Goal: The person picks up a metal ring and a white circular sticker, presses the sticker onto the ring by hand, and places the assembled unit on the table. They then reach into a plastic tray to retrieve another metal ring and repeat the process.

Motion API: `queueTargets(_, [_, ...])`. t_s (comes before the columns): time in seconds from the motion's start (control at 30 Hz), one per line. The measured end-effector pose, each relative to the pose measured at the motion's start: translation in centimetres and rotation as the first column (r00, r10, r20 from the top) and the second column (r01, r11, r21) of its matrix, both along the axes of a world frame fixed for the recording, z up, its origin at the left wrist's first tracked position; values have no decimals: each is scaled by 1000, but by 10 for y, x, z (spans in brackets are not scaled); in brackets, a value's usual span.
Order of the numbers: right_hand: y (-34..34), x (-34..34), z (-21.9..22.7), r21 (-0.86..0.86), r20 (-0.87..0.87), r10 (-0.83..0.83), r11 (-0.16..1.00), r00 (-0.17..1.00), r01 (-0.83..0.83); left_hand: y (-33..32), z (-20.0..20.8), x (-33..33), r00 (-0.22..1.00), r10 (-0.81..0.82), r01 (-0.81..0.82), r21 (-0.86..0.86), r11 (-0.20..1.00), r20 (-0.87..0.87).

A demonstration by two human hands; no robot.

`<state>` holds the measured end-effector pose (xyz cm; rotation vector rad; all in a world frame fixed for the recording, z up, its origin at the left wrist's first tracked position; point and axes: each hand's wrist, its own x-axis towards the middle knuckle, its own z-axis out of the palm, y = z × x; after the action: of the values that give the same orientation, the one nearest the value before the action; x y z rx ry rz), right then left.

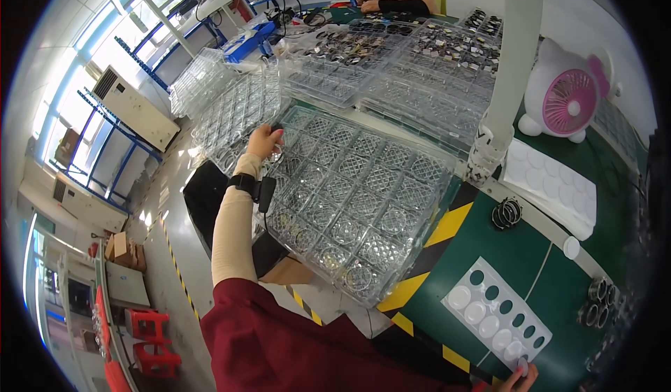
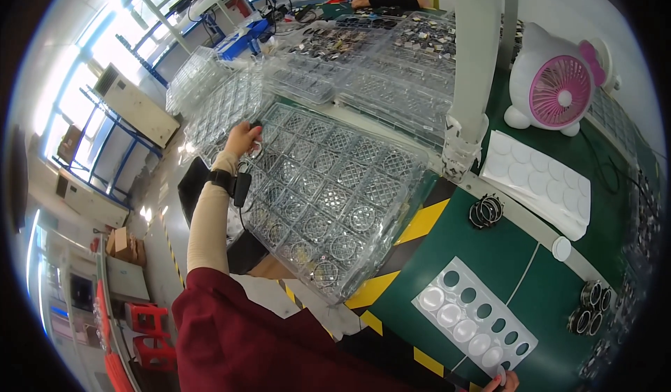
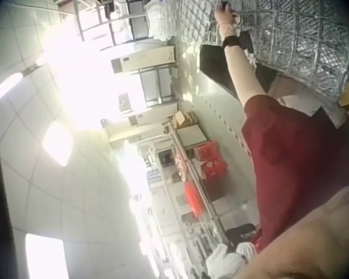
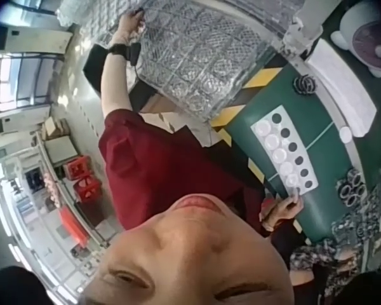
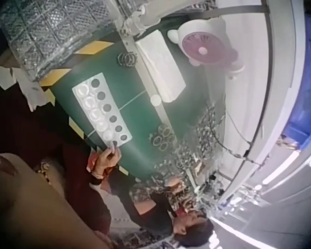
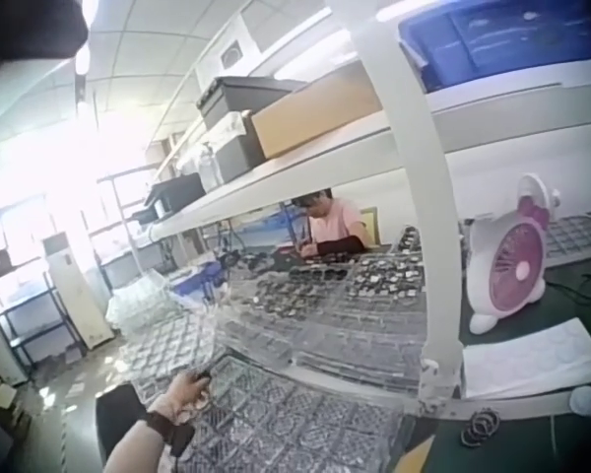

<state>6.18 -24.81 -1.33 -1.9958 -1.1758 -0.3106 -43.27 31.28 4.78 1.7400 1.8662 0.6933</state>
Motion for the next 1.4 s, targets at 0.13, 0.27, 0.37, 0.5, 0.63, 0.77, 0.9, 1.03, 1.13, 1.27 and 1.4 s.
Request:
queueTargets(0.13, [1, -3, 3, 15, 14, 19, 1000, 1000, -19, -18, -6, -16, 958, -106, 105, -18, 994, -267])
queueTargets(0.27, [1, -4, 3, 16, 16, 30, 999, 999, -31, -34, 0, -16, 969, -143, 116, -139, 983, -203])
queueTargets(0.37, [-1, -2, 4, 11, 24, 52, 999, 998, -52, -47, 13, -20, 1000, -28, 27, -167, 986, 0])
queueTargets(0.5, [-3, -2, 2, 6, 2, 40, 999, 999, -40, -62, 15, -34, 995, 25, -37, -126, 991, -100])
queueTargets(0.63, [0, -3, 2, 16, 15, 33, 999, 999, -33, -73, 2, -45, 853, -145, 92, -129, 987, -502])
queueTargets(0.77, [1, -6, 4, 44, -23, 40, 998, 999, -38, -83, 3, -50, 967, -103, 85, -84, 993, -233])
queueTargets(0.9, [-2, -6, 9, 4, -18, 37, 999, 999, -37, -97, 11, -69, 991, 132, -129, -101, 986, 27])
queueTargets(1.03, [-7, -4, 4, 17, 2, 43, 999, 999, -43, -111, -3, -80, 884, 44, -69, -38, 997, -465])
queueTargets(1.13, [-9, -5, 6, 21, -29, 47, 999, 998, -47, -117, -5, -78, 833, -110, 31, -154, 988, -542])
queueTargets(1.27, [-31, 6, -29, 9, -120, -57, 998, 991, 58, -118, 14, -71, 992, 86, -114, -373, 921, -90])
queueTargets(1.4, [-18, 3, -19, 68, -218, 60, 997, 974, -46, -126, 28, -57, 639, 223, -27, -268, 963, 736])
